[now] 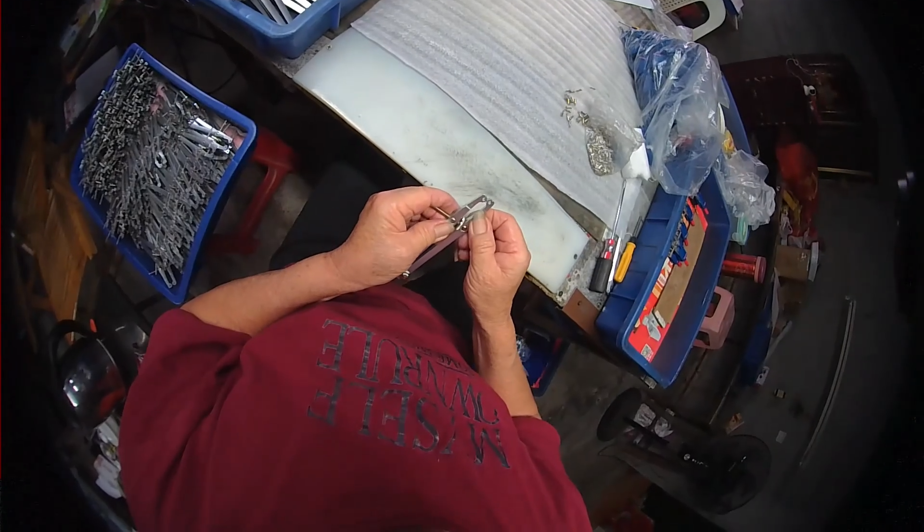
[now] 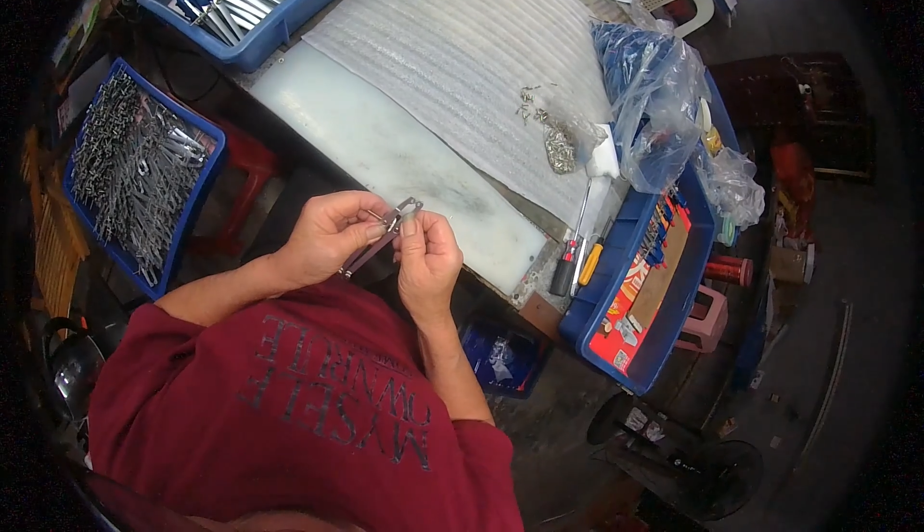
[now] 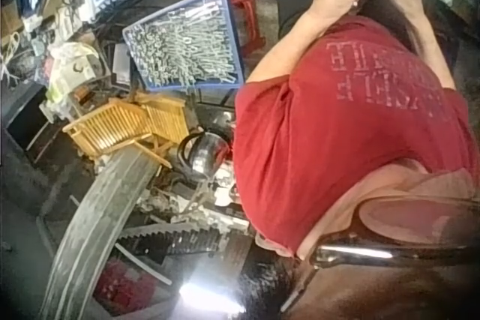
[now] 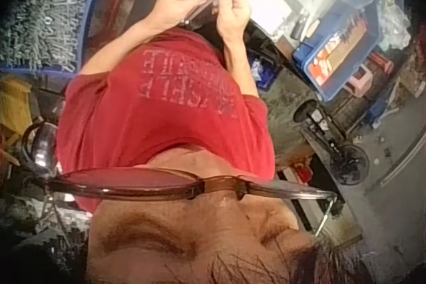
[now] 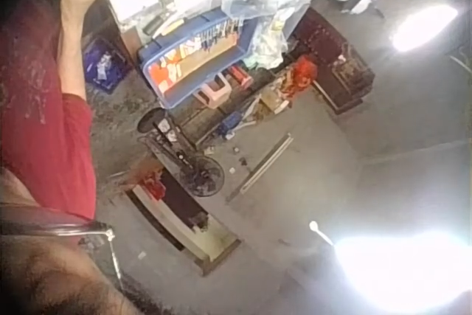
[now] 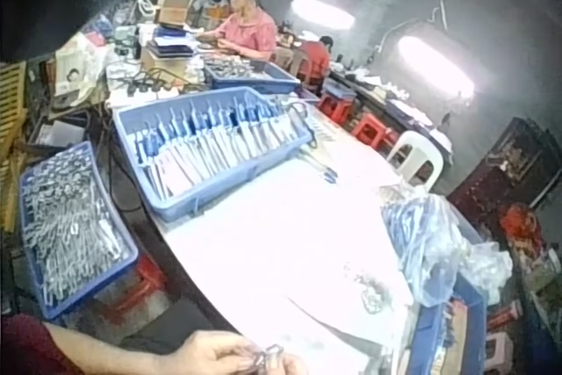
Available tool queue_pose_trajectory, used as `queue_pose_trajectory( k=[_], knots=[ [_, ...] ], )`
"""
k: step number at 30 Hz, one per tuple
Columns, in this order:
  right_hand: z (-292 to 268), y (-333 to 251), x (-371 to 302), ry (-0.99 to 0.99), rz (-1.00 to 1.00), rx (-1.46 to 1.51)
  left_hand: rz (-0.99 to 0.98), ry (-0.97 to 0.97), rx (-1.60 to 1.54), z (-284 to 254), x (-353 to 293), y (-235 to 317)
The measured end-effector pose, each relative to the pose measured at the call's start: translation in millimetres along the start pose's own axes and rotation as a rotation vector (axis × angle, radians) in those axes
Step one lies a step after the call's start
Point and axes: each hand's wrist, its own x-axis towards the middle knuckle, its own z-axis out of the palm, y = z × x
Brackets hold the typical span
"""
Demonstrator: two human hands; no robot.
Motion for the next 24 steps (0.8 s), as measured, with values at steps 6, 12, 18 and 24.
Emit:
queue_pose_trajectory(
  k=[6, 12, 18, 24],
  knots=[
    [-2.1, -2.3, 1.9, 0.02, 0.013, 0.008, -0.038, -0.033, -0.141, 0.2, 2.0, 5.1],
    [-5.1, -2.2, 5.1, 0.031, 0.007, 0.011, -0.137, -0.079, -0.199, -6.5, 3.1, -0.4],
    [-5.0, -0.9, 7.3, 0.018, 0.011, 0.062, -0.112, -0.053, -0.036, -4.2, 0.8, -5.0],
    [-5.2, 0.2, 7.6, 0.007, 0.016, 0.057, -0.14, -0.049, 0.01, -4.9, 0.9, -4.9]
  ],
)
